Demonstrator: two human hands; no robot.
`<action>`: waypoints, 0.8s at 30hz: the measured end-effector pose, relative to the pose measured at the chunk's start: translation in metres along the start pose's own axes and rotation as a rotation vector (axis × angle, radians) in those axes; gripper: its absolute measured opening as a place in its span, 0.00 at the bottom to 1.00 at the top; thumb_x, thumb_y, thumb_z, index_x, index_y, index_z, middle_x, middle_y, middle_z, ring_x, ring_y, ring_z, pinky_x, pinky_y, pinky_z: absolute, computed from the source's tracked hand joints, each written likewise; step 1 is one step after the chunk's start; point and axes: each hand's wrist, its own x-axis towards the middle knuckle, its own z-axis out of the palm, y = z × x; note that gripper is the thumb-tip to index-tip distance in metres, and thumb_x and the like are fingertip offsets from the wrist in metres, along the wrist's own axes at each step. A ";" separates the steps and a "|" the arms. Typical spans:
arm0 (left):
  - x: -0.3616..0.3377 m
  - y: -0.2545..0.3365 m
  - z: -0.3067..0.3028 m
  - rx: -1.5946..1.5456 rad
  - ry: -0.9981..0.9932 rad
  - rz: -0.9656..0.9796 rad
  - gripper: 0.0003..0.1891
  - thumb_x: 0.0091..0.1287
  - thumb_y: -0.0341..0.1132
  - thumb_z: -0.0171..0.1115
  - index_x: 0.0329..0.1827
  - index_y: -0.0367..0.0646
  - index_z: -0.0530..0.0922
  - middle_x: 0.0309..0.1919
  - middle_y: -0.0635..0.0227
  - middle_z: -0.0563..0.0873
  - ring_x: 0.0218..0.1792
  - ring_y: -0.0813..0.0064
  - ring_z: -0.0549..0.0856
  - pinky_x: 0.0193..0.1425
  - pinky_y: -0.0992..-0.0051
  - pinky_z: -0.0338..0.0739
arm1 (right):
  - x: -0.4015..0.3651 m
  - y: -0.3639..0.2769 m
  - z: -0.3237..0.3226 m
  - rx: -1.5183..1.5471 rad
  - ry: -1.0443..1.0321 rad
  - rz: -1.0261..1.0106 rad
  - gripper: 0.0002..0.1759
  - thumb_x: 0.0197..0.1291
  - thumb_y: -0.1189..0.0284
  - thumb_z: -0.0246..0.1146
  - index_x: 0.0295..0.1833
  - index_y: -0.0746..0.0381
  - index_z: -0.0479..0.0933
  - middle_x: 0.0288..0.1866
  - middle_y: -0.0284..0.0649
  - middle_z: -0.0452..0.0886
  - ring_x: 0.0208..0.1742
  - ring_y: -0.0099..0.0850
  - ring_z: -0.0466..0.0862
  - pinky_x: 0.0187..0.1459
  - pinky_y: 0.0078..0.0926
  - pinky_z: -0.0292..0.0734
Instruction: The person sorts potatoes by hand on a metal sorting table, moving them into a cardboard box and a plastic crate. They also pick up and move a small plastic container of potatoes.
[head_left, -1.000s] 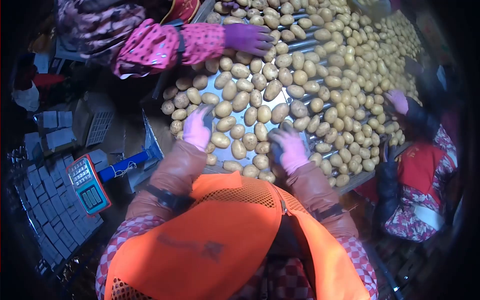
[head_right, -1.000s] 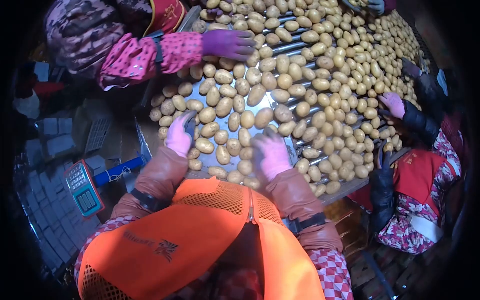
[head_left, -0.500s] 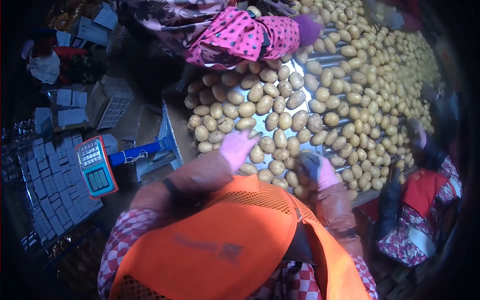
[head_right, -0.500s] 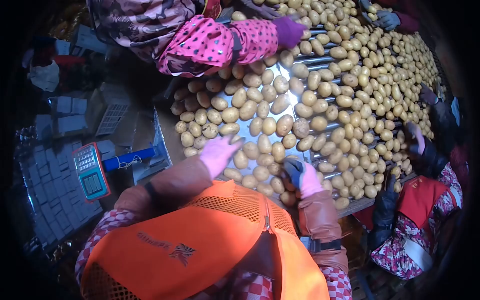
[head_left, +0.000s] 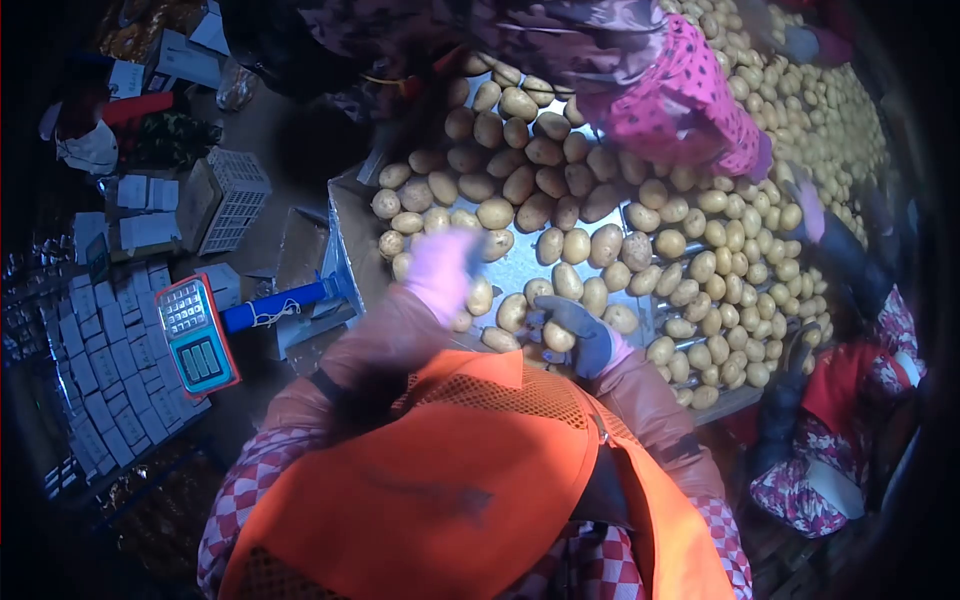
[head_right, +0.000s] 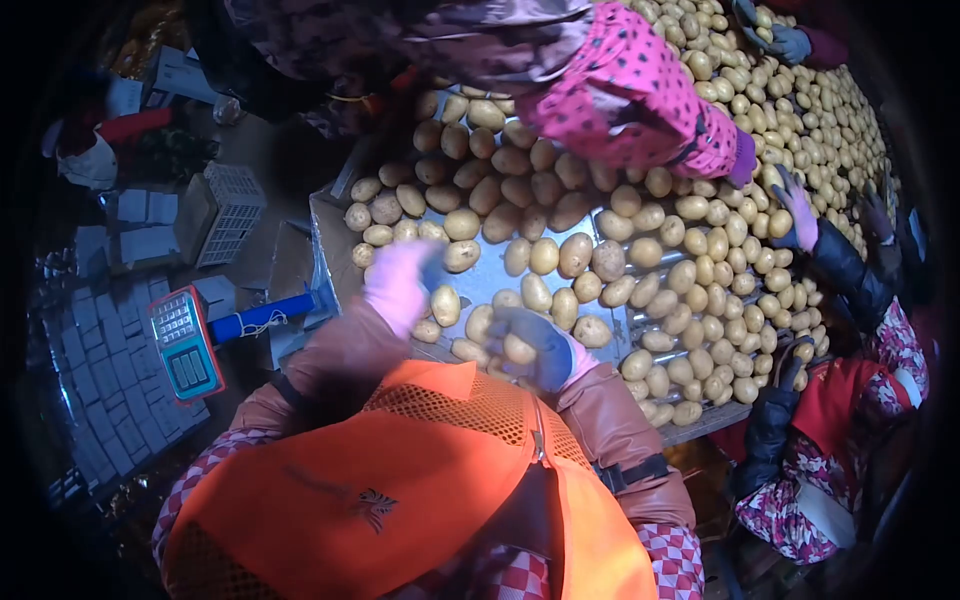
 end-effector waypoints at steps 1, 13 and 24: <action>0.008 -0.013 -0.013 0.288 0.011 -0.132 0.18 0.69 0.33 0.59 0.61 0.53 0.82 0.50 0.55 0.87 0.50 0.50 0.88 0.53 0.53 0.82 | 0.003 0.004 -0.011 0.013 -0.128 -0.021 0.30 0.74 0.47 0.61 0.70 0.54 0.73 0.60 0.39 0.78 0.53 0.40 0.83 0.49 0.34 0.80; 0.060 -0.043 -0.041 0.286 -0.144 -0.394 0.22 0.75 0.34 0.52 0.71 0.48 0.77 0.60 0.44 0.85 0.63 0.47 0.84 0.65 0.57 0.81 | -0.007 0.002 -0.049 -0.191 -0.200 -0.197 0.40 0.66 0.75 0.65 0.82 0.61 0.61 0.75 0.41 0.70 0.64 0.35 0.79 0.63 0.35 0.80; 0.075 0.021 0.063 0.483 -0.269 0.523 0.36 0.64 0.34 0.67 0.78 0.54 0.69 0.72 0.53 0.74 0.69 0.46 0.75 0.70 0.56 0.74 | -0.045 -0.029 -0.039 -0.300 0.278 -0.417 0.34 0.67 0.70 0.68 0.76 0.62 0.66 0.57 0.40 0.78 0.53 0.34 0.82 0.46 0.36 0.81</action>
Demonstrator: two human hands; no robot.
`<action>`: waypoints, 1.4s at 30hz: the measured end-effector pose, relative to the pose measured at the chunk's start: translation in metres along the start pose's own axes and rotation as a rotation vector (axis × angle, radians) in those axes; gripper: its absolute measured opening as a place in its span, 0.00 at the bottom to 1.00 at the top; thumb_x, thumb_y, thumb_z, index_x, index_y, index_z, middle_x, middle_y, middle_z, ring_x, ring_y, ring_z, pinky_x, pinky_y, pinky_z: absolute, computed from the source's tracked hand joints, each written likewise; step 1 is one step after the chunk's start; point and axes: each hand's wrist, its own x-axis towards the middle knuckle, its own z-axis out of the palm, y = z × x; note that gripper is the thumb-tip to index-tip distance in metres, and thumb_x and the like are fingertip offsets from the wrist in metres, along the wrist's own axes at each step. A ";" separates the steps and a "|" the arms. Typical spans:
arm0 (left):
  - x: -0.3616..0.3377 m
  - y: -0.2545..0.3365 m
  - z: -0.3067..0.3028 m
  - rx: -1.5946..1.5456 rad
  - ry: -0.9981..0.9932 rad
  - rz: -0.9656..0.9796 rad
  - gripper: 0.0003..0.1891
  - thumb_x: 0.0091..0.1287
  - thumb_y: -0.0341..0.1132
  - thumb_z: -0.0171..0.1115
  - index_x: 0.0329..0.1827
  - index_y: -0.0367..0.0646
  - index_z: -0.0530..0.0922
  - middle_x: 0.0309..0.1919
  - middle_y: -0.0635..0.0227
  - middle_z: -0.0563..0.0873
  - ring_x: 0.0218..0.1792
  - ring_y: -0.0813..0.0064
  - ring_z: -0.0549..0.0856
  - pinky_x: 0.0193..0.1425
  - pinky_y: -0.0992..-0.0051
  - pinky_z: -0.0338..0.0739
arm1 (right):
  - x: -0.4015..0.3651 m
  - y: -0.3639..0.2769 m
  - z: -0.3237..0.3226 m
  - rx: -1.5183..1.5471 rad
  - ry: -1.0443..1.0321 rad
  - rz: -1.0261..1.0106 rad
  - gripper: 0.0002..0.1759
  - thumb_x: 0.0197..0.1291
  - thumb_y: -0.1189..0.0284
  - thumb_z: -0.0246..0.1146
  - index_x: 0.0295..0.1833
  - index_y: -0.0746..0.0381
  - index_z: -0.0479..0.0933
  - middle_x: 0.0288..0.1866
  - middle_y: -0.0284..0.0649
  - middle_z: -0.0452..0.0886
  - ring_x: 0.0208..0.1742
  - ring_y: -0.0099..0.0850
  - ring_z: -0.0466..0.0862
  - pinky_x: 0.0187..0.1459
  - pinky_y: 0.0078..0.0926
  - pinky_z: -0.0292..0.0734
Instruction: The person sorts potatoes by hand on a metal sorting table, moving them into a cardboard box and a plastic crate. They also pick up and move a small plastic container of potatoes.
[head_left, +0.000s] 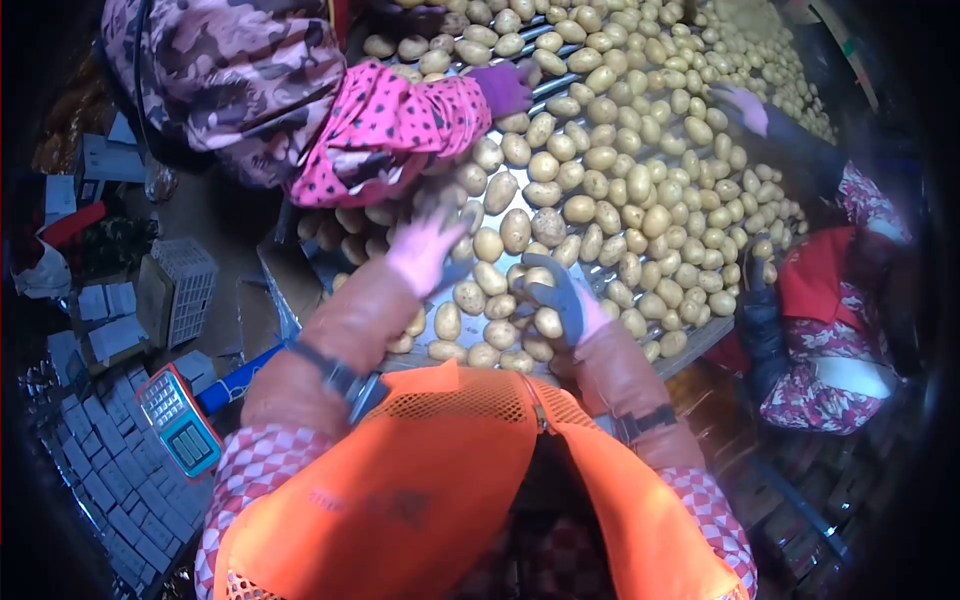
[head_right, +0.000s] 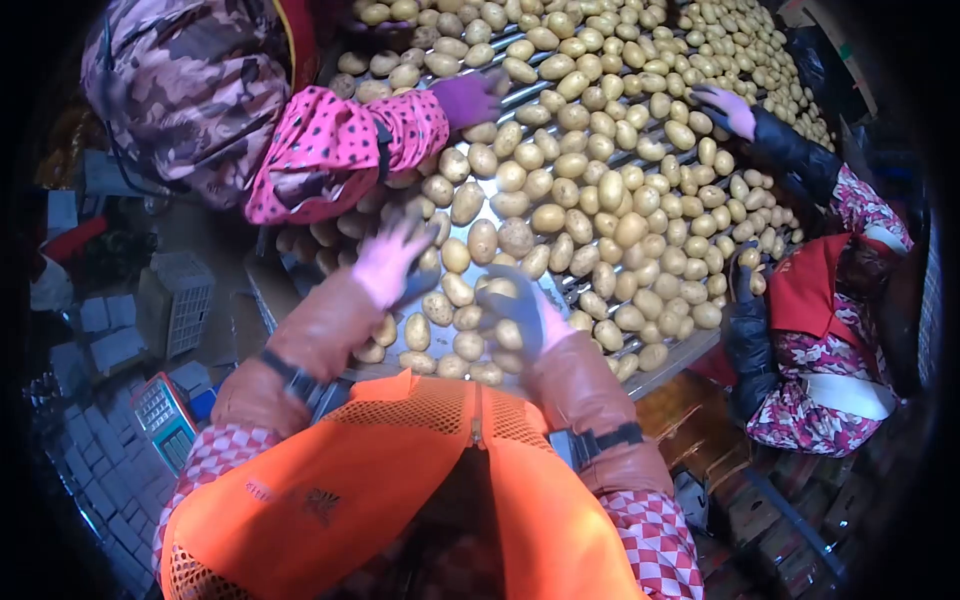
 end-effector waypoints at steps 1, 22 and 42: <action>-0.021 -0.006 -0.002 0.075 0.041 0.166 0.35 0.64 0.37 0.69 0.77 0.58 0.71 0.73 0.56 0.73 0.68 0.48 0.76 0.68 0.52 0.75 | -0.005 -0.006 -0.012 -0.159 0.077 -0.054 0.32 0.63 0.74 0.70 0.72 0.64 0.69 0.48 0.37 0.80 0.46 0.30 0.83 0.43 0.29 0.81; -0.035 -0.003 0.023 -0.114 0.180 -0.106 0.25 0.71 0.43 0.66 0.70 0.50 0.77 0.73 0.57 0.75 0.77 0.45 0.67 0.80 0.43 0.58 | -0.122 0.101 -0.070 0.045 0.328 -0.389 0.39 0.71 0.50 0.65 0.81 0.52 0.62 0.61 0.38 0.78 0.51 0.31 0.81 0.39 0.34 0.80; -0.010 0.014 0.036 0.204 0.091 0.079 0.31 0.74 0.54 0.60 0.80 0.62 0.70 0.80 0.53 0.66 0.81 0.40 0.59 0.81 0.32 0.48 | -0.378 0.286 -0.078 -0.814 0.881 0.067 0.22 0.75 0.62 0.61 0.67 0.64 0.75 0.58 0.45 0.83 0.59 0.37 0.81 0.62 0.32 0.77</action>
